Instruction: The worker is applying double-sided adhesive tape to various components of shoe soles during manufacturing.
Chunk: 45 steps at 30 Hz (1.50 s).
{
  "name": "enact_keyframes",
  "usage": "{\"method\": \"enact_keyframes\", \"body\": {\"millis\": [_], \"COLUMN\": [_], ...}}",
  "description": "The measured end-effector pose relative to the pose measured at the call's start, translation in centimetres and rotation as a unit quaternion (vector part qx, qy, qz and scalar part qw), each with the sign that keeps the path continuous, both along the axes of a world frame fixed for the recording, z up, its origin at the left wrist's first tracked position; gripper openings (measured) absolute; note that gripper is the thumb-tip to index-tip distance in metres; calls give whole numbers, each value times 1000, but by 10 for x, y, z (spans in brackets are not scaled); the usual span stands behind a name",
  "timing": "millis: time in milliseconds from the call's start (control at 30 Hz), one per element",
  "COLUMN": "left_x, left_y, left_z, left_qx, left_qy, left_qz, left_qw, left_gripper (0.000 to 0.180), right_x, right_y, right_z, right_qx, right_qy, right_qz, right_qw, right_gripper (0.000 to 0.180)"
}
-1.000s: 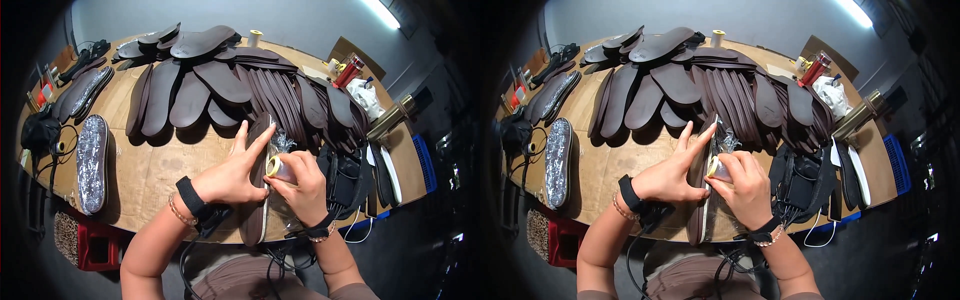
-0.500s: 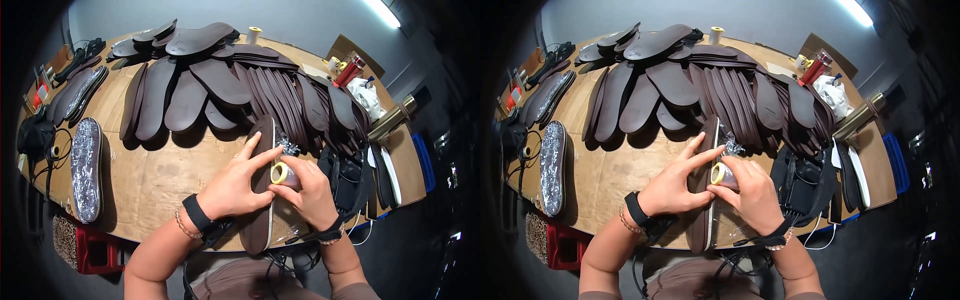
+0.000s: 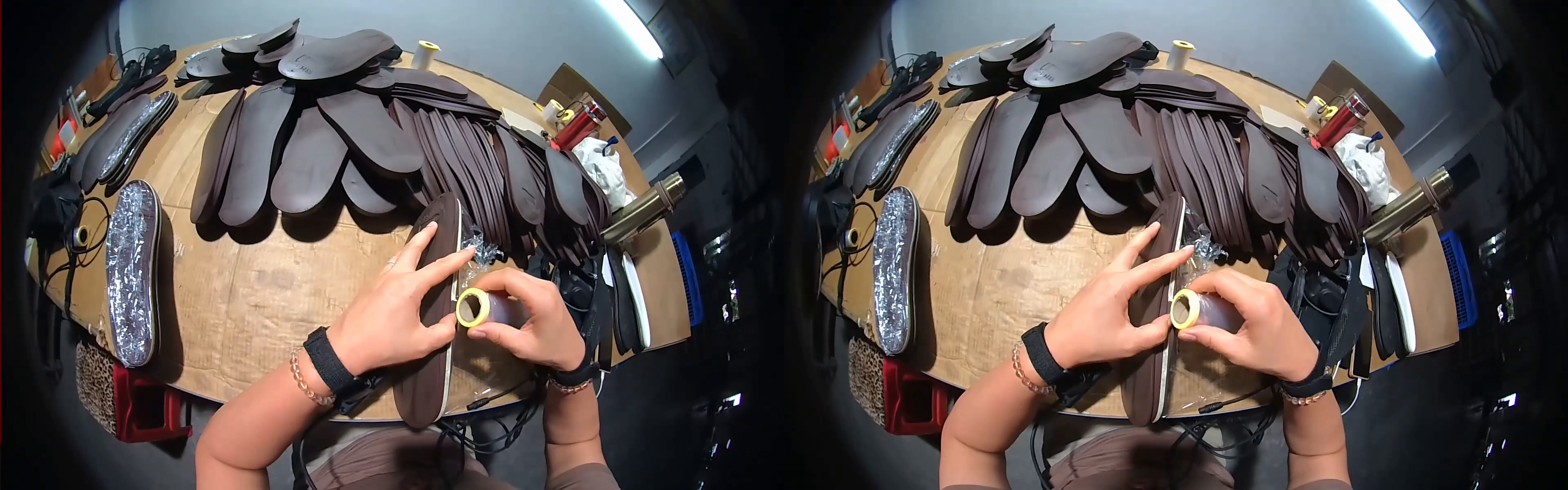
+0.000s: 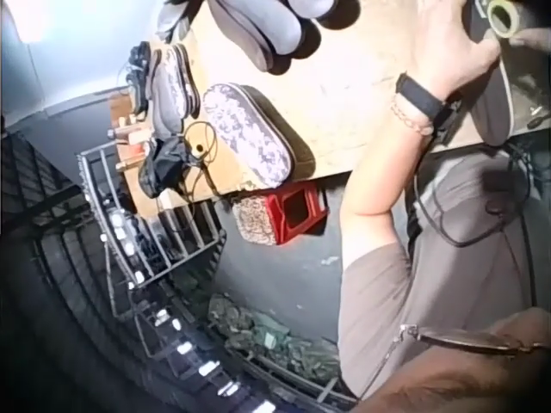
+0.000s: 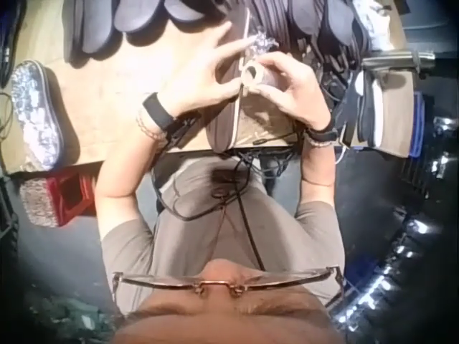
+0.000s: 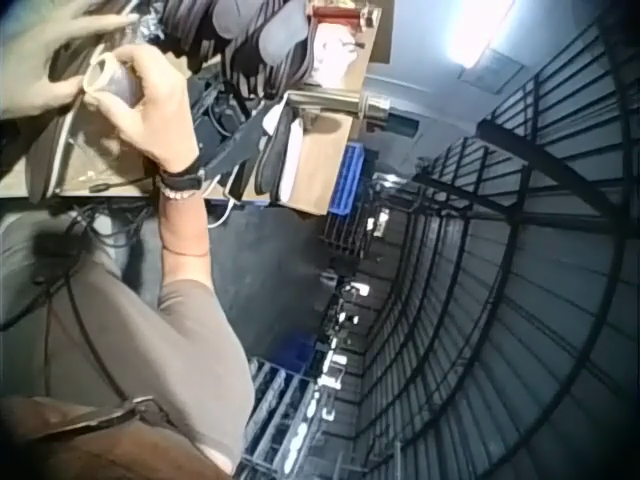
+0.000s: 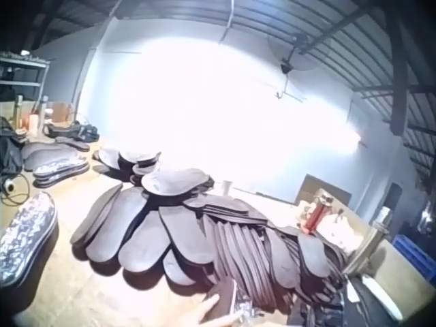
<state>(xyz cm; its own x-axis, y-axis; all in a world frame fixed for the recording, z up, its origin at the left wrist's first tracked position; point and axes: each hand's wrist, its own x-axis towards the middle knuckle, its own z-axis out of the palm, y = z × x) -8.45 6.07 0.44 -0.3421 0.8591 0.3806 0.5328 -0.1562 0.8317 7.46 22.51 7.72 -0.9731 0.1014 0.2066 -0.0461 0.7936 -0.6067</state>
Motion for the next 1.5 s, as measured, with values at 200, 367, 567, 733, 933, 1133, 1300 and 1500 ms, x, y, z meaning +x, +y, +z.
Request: {"method": "enact_keyframes", "body": {"millis": [200, 367, 567, 733, 933, 1133, 1300, 1500], "left_x": [0, 0, 1, 1, 2, 2, 1, 1], "left_y": [-2, -3, -3, -3, -2, -3, -3, -1], "left_z": [3, 3, 3, 3, 1, 2, 0, -3], "left_qx": [-19, -20, -18, -27, -14, -18, -17, -22], "left_qy": [-2, -2, 5, 4, 11, 12, 17, 32], "left_qz": [-14, -15, -15, -12, -11, -8, -11, 23], "left_qw": [1000, 1000, 1000, 1000, 1000, 1000, 1000, 999], "left_gripper": [82, 84, 84, 85, 85, 85, 87, 89], "right_x": [-13, -16, -16, -15, -15, -16, -18, -19], "right_y": [-5, -6, -9, -11, -11, -13, -17, -23], "right_z": [-20, -29, -30, -31, -33, -32, -28, -26], "right_qx": [108, 172, 199, 212, 208, 208, 213, 202], "right_qy": [167, 207, 215, 213, 218, 213, 194, 170], "right_qz": [-116, -120, -124, -129, -133, -132, -142, -162], "right_qw": [973, 956, 948, 945, 944, 946, 947, 951], "right_gripper": [44, 47, 47, 47, 46, 48, 47, 45]}}
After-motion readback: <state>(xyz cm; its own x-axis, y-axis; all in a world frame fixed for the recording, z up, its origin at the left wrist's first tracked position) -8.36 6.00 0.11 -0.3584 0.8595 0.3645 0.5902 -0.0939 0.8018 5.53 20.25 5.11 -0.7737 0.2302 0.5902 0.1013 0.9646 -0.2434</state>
